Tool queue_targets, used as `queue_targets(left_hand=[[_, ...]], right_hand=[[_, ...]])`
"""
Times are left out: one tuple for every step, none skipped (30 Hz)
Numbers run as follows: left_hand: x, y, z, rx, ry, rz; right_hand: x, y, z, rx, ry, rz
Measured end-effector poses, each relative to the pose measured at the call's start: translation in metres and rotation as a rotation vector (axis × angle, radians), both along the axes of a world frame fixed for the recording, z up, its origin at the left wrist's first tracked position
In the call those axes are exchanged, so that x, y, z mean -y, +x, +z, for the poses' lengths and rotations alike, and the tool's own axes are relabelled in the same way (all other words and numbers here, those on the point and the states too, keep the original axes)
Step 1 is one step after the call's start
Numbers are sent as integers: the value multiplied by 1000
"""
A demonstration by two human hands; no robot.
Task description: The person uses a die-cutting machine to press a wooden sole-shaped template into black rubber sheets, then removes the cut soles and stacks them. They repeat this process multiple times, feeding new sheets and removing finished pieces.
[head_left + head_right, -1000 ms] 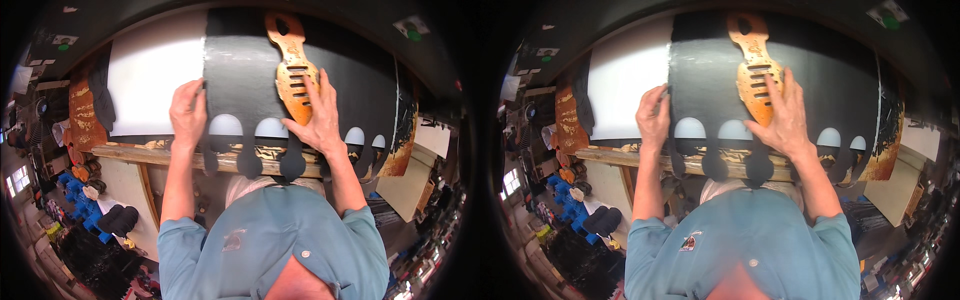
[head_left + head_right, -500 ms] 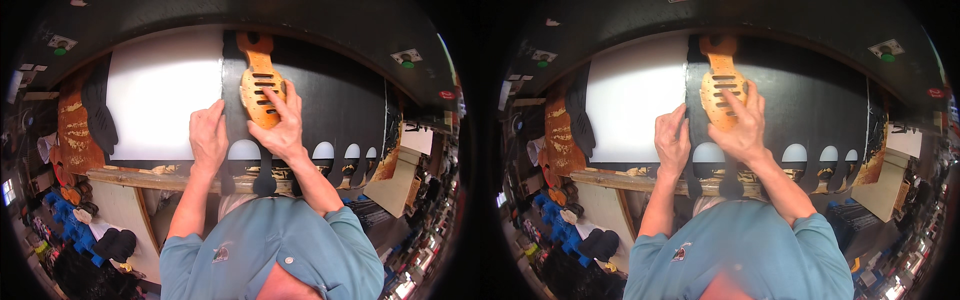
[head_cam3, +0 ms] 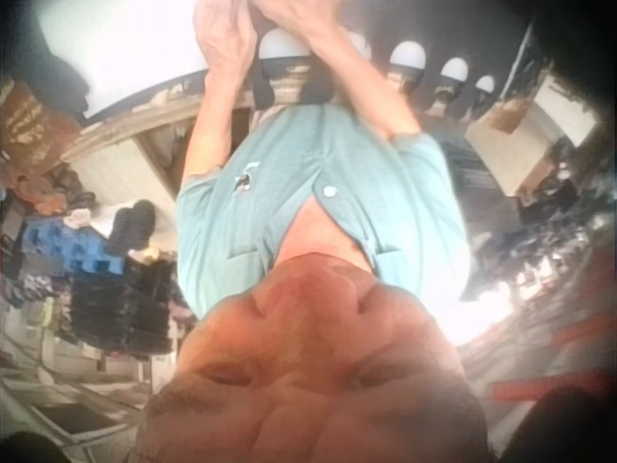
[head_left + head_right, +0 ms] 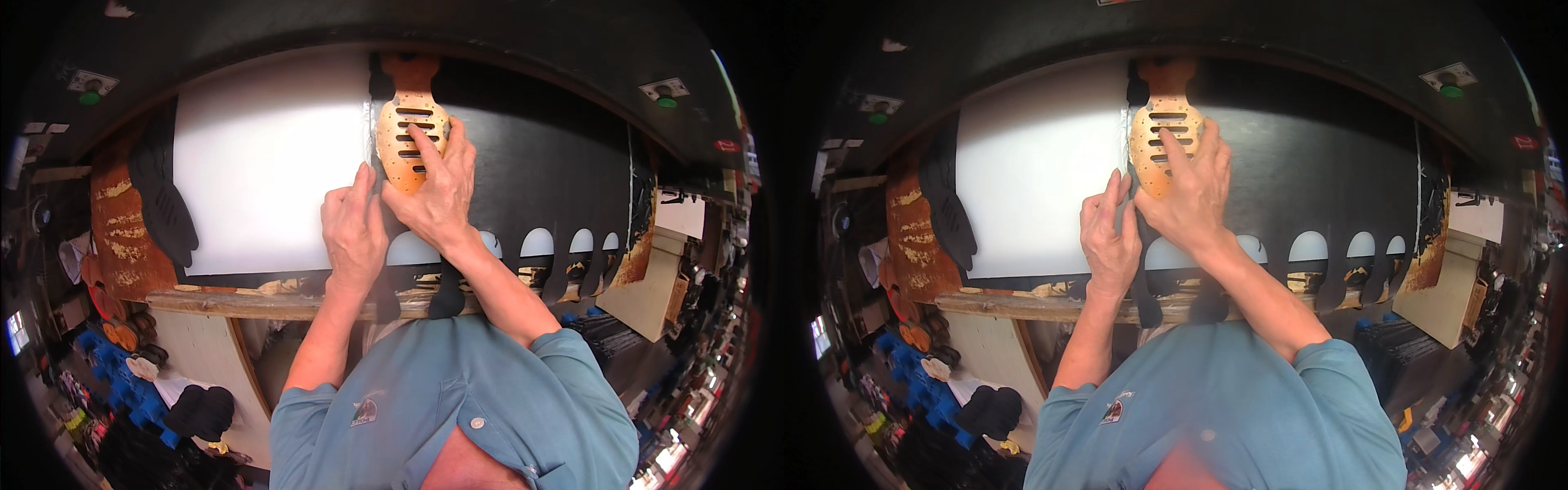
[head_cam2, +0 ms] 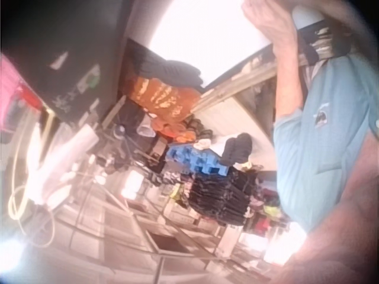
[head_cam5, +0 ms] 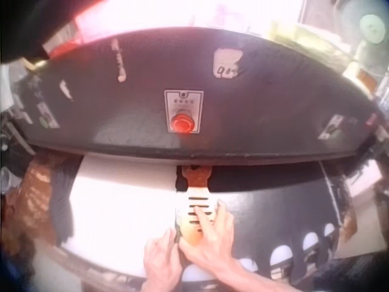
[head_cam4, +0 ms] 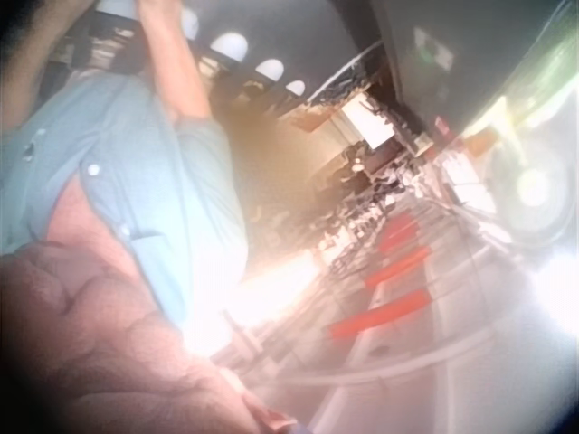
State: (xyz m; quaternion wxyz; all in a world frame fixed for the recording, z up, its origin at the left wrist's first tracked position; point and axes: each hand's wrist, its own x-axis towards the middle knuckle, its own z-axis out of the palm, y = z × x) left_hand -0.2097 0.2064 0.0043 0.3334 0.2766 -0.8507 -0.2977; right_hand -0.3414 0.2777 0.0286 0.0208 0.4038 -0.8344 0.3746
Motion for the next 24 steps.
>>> queue_targets(left_hand=[[1,0,2,-41,-36,-21],[1,1,4,-32,-9,1],[-1,3,8,-56,-11,-2],[-4,5,11,-37,56,2],[-9,9,15,-90,45,-1],[-20,16,20,-95,127,21],[-36,26,25,-85,197,-22],[-50,32,28,-165,188,-137],[-66,43,31,-127,257,-260],[-86,44,27,-151,239,-293],[-104,43,22,-138,263,-291],[-107,42,16,-81,80,-275],[-113,41,8,-26,-94,-280],[-114,40,1,-46,-139,-270],[-112,39,-6,-42,-164,-261],[-109,37,-13,-89,-206,-245],[-102,35,-19,-78,-229,-233],[-98,33,-23,-58,-226,-213],[-92,31,-24,-21,-204,-185],[-87,28,-25,-55,-232,-166],[-82,23,-23,-20,-218,-135],[-78,18,-20,-35,-230,-109],[-72,9,-17,-2,-205,-77],[-65,0,-13,-18,-234,-70]], right_hand=[[-1,-1,0,-2,-2,1],[-3,-2,0,-11,1,22],[-7,-6,1,-31,-7,45],[-14,-10,2,-2,22,90],[-23,-17,4,20,-53,133],[-36,-25,6,55,-120,134],[-51,-35,9,88,-184,138],[-67,-46,13,159,-214,71],[-87,-55,17,231,-246,11],[-104,-63,21,296,-288,-37],[-119,-73,26,260,-372,-101],[-131,-87,31,230,-466,-122],[-140,-100,37,205,-557,-140],[-149,-111,44,178,-630,-199],[-157,-121,51,166,-703,-248],[-166,-133,60,91,-708,-288],[-172,-146,68,31,-718,-320],[-176,-160,77,-57,-734,-350],[-178,-176,84,-157,-753,-366],[-179,-191,92,-123,-698,-399],[-180,-202,97,-138,-660,-396],[-185,-205,97,-126,-637,-382],[-187,-210,95,-119,-602,-352],[-194,-204,89,-164,-571,-340]])
